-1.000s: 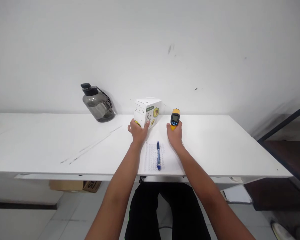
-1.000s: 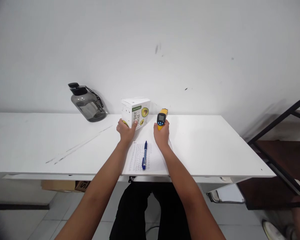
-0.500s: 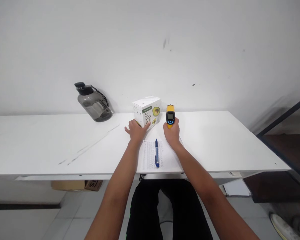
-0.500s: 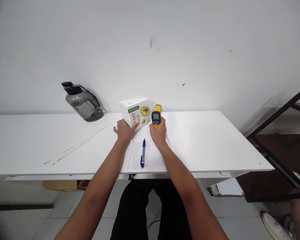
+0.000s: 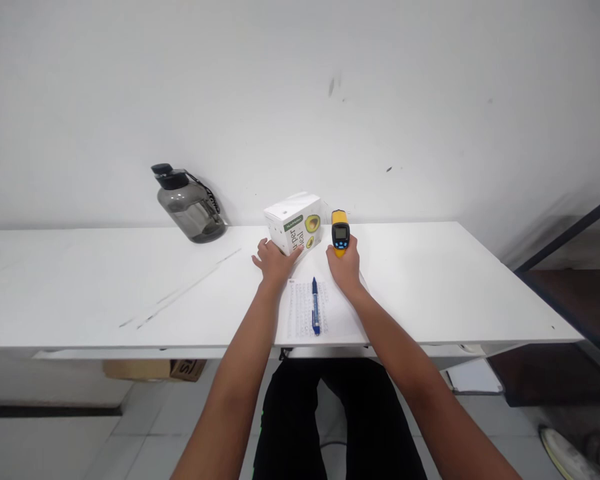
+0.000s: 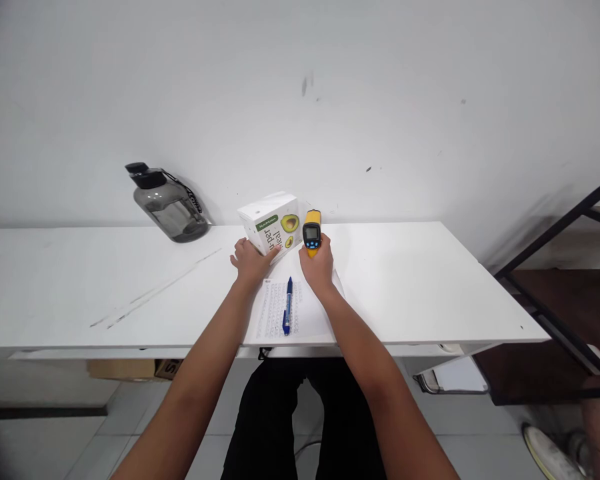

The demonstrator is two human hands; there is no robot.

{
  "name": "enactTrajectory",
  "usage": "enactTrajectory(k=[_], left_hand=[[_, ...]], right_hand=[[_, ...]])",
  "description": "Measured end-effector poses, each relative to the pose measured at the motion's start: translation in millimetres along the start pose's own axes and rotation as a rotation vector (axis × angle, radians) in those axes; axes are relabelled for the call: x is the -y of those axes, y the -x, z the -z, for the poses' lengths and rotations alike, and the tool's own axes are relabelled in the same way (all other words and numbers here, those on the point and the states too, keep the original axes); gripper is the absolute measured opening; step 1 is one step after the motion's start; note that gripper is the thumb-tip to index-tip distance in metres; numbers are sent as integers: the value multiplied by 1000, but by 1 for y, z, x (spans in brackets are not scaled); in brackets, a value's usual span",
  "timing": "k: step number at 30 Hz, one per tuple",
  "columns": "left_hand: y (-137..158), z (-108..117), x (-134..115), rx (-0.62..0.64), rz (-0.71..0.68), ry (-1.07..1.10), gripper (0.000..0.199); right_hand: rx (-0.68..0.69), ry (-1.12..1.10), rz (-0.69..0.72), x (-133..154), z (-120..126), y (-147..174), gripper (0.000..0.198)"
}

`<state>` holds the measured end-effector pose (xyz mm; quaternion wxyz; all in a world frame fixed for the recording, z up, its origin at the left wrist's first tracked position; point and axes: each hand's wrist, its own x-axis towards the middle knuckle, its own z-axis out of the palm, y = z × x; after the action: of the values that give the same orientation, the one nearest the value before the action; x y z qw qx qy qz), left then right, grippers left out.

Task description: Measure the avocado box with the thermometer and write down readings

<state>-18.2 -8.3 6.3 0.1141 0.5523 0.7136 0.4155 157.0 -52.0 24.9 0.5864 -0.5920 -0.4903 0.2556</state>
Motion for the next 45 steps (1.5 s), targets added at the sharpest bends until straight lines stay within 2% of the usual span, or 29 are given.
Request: enactTrajectory(k=[9,14,17,22,26,32,35,39,42,45], left_hand=[[-2,-1,2,20,19,-2,79],[-2,-1,3,20,40,14,81],[-3,0,1,-22,52,36,92],[-7,3,2,-101,118,118,111],[-4,2,4,-159,128,160,111],[16,-2,-27,-147,4,27,111],[37,10,-35,-73,-35,-104,107],[74,35,-11,67,-228,-348,92],[95,45,12,303,-409,-491,72],[105,47,20,538,-514,-572,66]], right_hand=[[-39,76,47,-11,-1,-6,56],[60,340,110,-20,1,-11,59],[125,435,143,-25,3,-12,62],[160,652,166,-29,9,-16,48],[197,783,144,-26,13,-21,47],[299,923,107,-13,15,-15,49],[324,991,104,-7,16,-12,51],[353,1015,109,-6,15,-12,50],[355,1017,105,-8,14,-14,51],[354,1009,95,-10,13,-14,52]])
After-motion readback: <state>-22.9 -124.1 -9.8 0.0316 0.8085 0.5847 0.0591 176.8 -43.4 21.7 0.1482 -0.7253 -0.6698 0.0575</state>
